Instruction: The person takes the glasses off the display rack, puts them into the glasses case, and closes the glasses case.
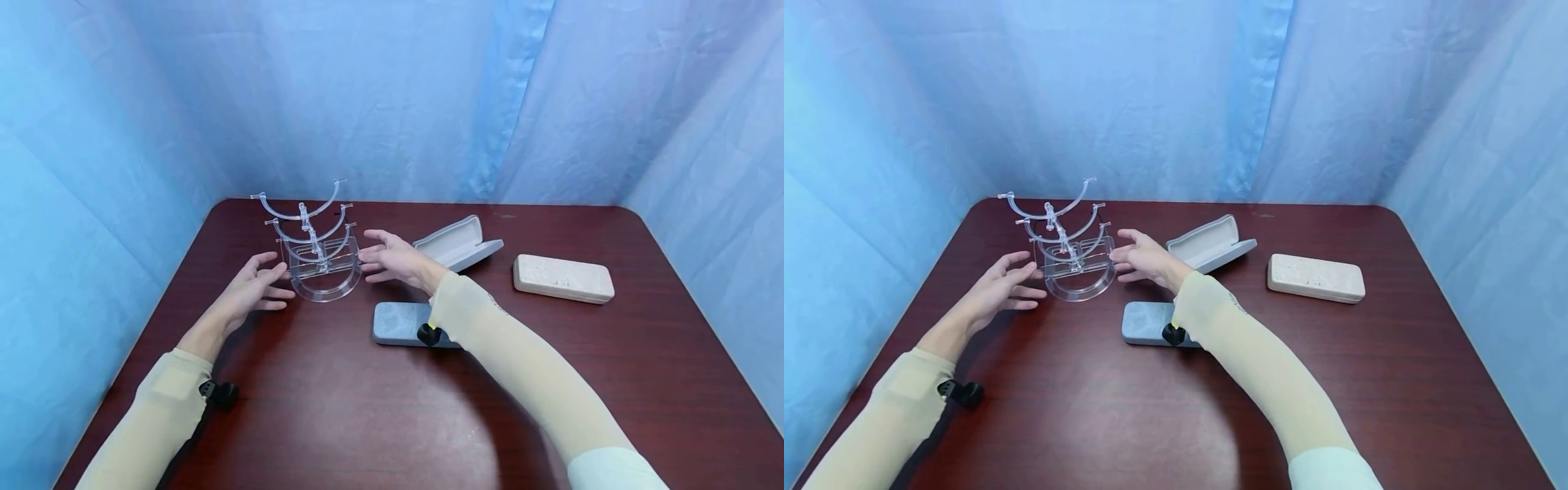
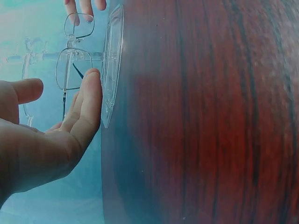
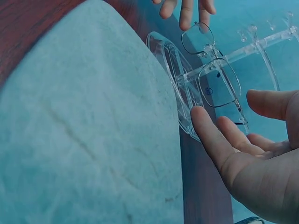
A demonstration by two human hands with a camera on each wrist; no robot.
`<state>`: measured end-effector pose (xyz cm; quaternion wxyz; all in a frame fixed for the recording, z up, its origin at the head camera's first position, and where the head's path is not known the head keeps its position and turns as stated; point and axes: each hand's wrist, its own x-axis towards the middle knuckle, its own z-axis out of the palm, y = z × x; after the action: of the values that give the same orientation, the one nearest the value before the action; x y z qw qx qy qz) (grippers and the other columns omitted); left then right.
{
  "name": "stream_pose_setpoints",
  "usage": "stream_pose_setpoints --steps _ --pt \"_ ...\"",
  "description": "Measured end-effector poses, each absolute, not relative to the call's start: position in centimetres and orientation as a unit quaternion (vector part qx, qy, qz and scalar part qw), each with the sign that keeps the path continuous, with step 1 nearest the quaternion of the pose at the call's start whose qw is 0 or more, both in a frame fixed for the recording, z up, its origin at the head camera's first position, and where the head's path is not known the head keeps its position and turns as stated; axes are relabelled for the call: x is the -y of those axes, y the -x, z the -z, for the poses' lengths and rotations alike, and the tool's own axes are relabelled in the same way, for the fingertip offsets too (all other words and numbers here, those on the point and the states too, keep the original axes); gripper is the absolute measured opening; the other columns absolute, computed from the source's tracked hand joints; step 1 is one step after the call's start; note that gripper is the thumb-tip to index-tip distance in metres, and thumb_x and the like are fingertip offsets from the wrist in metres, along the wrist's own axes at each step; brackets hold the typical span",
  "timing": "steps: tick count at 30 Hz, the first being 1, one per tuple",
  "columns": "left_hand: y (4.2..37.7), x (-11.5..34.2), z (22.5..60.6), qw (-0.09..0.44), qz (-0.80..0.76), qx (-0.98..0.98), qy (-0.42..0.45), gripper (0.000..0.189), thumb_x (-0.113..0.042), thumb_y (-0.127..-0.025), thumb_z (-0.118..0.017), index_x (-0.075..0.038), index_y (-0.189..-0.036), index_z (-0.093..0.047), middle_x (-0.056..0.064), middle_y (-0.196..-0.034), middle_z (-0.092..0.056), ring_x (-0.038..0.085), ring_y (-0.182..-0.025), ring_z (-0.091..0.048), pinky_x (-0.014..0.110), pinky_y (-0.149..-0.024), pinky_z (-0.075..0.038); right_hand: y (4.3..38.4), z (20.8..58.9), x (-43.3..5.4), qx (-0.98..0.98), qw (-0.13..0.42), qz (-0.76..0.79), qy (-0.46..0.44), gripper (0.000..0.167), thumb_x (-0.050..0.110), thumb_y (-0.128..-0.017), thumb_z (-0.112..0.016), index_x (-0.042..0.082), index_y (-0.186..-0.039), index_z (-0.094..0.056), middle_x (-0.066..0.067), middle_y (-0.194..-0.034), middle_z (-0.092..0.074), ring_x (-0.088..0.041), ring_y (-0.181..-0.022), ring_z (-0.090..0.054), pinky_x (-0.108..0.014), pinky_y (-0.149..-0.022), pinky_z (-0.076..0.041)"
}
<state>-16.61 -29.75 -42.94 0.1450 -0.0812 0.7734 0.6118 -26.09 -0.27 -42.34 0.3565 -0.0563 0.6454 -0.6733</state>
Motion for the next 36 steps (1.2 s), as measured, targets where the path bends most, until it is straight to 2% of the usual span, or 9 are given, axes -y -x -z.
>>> stream_pose_setpoints --steps 5,10,18,26,36 --pt "16.6 29.6 43.1 0.149 -0.614 -0.771 0.082 0.088 -0.051 -0.1 -0.059 -0.011 -0.162 -0.01 0.029 -0.146 -0.045 0.034 -0.107 -0.07 0.04 -0.085 -0.059 26.1 42.4 0.4 -0.643 0.358 0.675 0.056 0.068 0.007 -0.104 -0.058 0.015 -0.162 -0.022 -0.022 -0.147 -0.05 -0.038 -0.13 -0.055 -0.048 -0.097 -0.054" --pt "16.7 29.6 43.2 0.151 -0.618 -0.768 0.08 0.077 -0.043 -0.105 -0.055 -0.01 -0.161 -0.014 0.029 -0.145 -0.047 0.034 -0.105 -0.071 0.04 -0.084 -0.06 26.1 42.5 0.7 -0.644 0.36 0.672 0.061 0.068 0.007 -0.103 -0.058 0.015 -0.162 -0.023 -0.021 -0.146 -0.051 -0.037 -0.129 -0.055 -0.048 -0.096 -0.054" --pt "16.7 29.7 43.3 0.153 -0.618 -0.767 0.075 0.077 -0.044 -0.104 -0.056 -0.007 -0.16 -0.018 0.029 -0.144 -0.047 0.034 -0.105 -0.07 0.04 -0.084 -0.06 26.2 42.5 1.0 -0.641 0.357 0.677 0.057 0.066 0.004 -0.103 -0.058 0.013 -0.16 -0.026 -0.02 -0.141 -0.056 -0.039 -0.128 -0.056 -0.046 -0.094 -0.056" --pt "16.8 29.7 43.3 0.157 -0.619 -0.766 0.075 0.066 -0.035 -0.108 -0.051 -0.006 -0.159 -0.021 0.029 -0.145 -0.046 0.032 -0.104 -0.071 0.04 -0.084 -0.06 26.0 42.4 1.3 -0.639 0.363 0.676 0.061 0.066 0.003 -0.103 -0.057 0.01 -0.16 -0.025 -0.022 -0.146 -0.052 -0.04 -0.131 -0.053 -0.047 -0.097 -0.054" --pt "16.4 29.5 42.8 0.159 -0.641 -0.748 0.072 0.055 -0.023 -0.108 -0.052 0.0 -0.152 -0.03 0.03 -0.146 -0.045 0.025 -0.098 -0.073 0.039 -0.084 -0.06 25.5 42.3 1.5 -0.649 0.347 0.672 0.076 0.062 0.0 -0.104 -0.053 0.008 -0.16 -0.027 -0.025 -0.142 -0.055 -0.041 -0.131 -0.054 -0.047 -0.098 -0.053"
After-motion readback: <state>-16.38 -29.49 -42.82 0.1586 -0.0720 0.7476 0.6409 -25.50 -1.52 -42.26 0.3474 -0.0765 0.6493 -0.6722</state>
